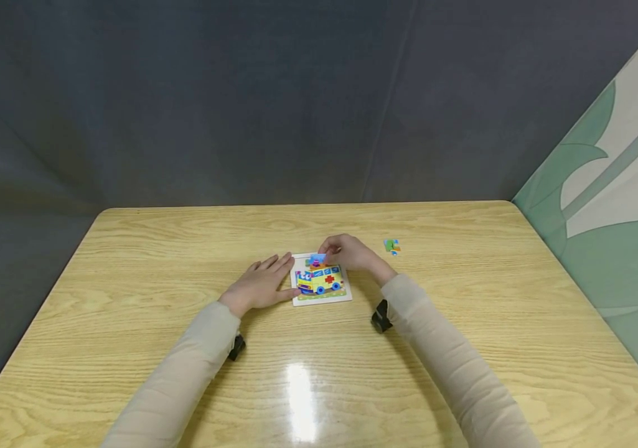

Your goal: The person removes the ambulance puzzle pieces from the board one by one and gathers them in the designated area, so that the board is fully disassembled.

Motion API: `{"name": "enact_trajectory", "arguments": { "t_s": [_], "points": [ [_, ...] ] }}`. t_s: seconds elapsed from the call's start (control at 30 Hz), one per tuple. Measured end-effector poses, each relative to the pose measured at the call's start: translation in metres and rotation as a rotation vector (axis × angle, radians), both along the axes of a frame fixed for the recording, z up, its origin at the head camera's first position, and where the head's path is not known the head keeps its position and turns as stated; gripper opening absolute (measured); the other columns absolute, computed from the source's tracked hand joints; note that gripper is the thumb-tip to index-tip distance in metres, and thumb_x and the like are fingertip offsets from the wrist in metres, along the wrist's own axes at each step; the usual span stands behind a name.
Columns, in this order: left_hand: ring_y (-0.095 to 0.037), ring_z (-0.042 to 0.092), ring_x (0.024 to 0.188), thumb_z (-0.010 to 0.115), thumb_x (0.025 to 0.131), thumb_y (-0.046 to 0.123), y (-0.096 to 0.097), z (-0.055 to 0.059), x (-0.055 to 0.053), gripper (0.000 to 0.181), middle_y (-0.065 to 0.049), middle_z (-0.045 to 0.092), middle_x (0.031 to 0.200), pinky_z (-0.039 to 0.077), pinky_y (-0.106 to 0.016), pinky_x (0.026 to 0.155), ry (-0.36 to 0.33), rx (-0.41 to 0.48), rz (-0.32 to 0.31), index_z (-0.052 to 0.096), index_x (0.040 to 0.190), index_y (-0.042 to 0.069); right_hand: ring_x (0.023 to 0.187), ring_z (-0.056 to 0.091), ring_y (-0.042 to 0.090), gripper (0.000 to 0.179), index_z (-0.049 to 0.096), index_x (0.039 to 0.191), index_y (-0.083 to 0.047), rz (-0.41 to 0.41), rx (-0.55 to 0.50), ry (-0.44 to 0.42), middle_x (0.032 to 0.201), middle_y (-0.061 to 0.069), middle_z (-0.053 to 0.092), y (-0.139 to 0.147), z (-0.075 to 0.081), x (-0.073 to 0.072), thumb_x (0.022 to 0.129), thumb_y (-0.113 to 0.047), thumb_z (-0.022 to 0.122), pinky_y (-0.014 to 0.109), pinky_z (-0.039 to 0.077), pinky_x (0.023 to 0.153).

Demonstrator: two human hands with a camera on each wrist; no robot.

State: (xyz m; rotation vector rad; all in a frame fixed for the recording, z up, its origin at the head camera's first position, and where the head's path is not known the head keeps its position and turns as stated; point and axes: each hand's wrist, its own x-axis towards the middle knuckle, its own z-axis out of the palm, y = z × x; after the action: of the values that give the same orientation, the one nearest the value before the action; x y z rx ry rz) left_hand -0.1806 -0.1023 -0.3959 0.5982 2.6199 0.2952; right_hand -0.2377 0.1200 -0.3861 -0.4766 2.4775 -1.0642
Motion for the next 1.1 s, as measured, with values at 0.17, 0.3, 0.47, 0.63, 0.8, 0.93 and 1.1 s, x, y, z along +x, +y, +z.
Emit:
{"name": "enact_trajectory", "arguments": {
  "t_s": [0.17,0.3,0.47,0.63,0.8,0.93,1.1],
  "points": [
    [-0.027,0.007,0.151,0.038,0.097,0.057,0.0,0.0,0.0,0.077,0.0,0.001,0.163,0.01,-0.052,0.122,-0.004,-0.005,-0.003,0.009,0.155,0.015,0.083,0.055,0.015,0.019,0.065,0.109,0.001,-0.055,-0.077,-0.054,0.092,0.009,0.06,0.005,0.003,0.0,0.094,-0.006,0.056,0.022,0.048,0.073],
    [-0.027,0.006,0.151,0.038,0.097,0.057,0.0,0.0,0.0,0.077,0.0,0.001,0.163,0.01,-0.052,0.122,-0.006,-0.003,-0.002,0.009,0.155,0.016,0.085,0.058,0.013,0.024,0.064,0.115,0.0,-0.09,-0.118,-0.086,0.093,0.007,0.062,0.011,0.007,-0.002,0.095,-0.009,0.057,0.024,0.052,0.077],
    [-0.028,0.007,0.151,0.039,0.097,0.056,-0.001,-0.001,0.0,0.077,0.0,0.002,0.163,0.01,-0.053,0.122,-0.001,0.01,0.0,0.009,0.155,0.015,0.093,0.068,0.024,0.03,0.061,0.122,0.003,-0.12,-0.174,-0.095,0.102,0.017,0.069,0.02,0.017,-0.001,0.095,-0.011,0.057,0.037,0.056,0.086],
    [-0.029,0.007,0.151,0.039,0.098,0.055,-0.001,0.0,0.001,0.077,-0.001,0.002,0.163,0.01,-0.053,0.122,0.002,0.019,-0.003,0.009,0.155,0.015,0.095,0.069,0.024,0.033,0.058,0.124,0.005,-0.165,-0.229,-0.122,0.107,0.02,0.069,0.032,0.025,-0.001,0.094,-0.01,0.058,0.045,0.053,0.094],
    [-0.029,0.007,0.151,0.04,0.098,0.055,-0.001,0.0,0.001,0.076,-0.001,0.003,0.163,0.01,-0.053,0.122,0.004,0.025,-0.005,0.01,0.155,0.014,0.093,0.068,0.015,0.036,0.055,0.128,0.007,-0.187,-0.267,-0.147,0.11,0.02,0.067,0.047,0.028,-0.003,0.095,-0.007,0.057,0.047,0.049,0.1],
    [-0.029,0.008,0.151,0.039,0.097,0.055,0.0,0.0,0.001,0.077,-0.001,0.003,0.163,0.01,-0.053,0.122,0.01,0.02,-0.007,0.01,0.155,0.015,0.096,0.066,0.016,0.038,0.052,0.132,0.007,-0.183,-0.27,-0.158,0.115,0.022,0.063,0.059,0.029,-0.003,0.095,-0.005,0.054,0.048,0.046,0.103],
    [-0.029,0.007,0.151,0.04,0.097,0.056,0.0,0.0,0.001,0.077,-0.001,0.003,0.163,0.01,-0.052,0.122,0.01,0.02,-0.007,0.011,0.155,0.015,0.107,0.062,0.026,0.04,0.049,0.135,0.004,-0.191,-0.232,-0.15,0.121,0.023,0.058,0.073,0.033,-0.002,0.097,-0.005,0.051,0.046,0.046,0.104]
  ]
}}
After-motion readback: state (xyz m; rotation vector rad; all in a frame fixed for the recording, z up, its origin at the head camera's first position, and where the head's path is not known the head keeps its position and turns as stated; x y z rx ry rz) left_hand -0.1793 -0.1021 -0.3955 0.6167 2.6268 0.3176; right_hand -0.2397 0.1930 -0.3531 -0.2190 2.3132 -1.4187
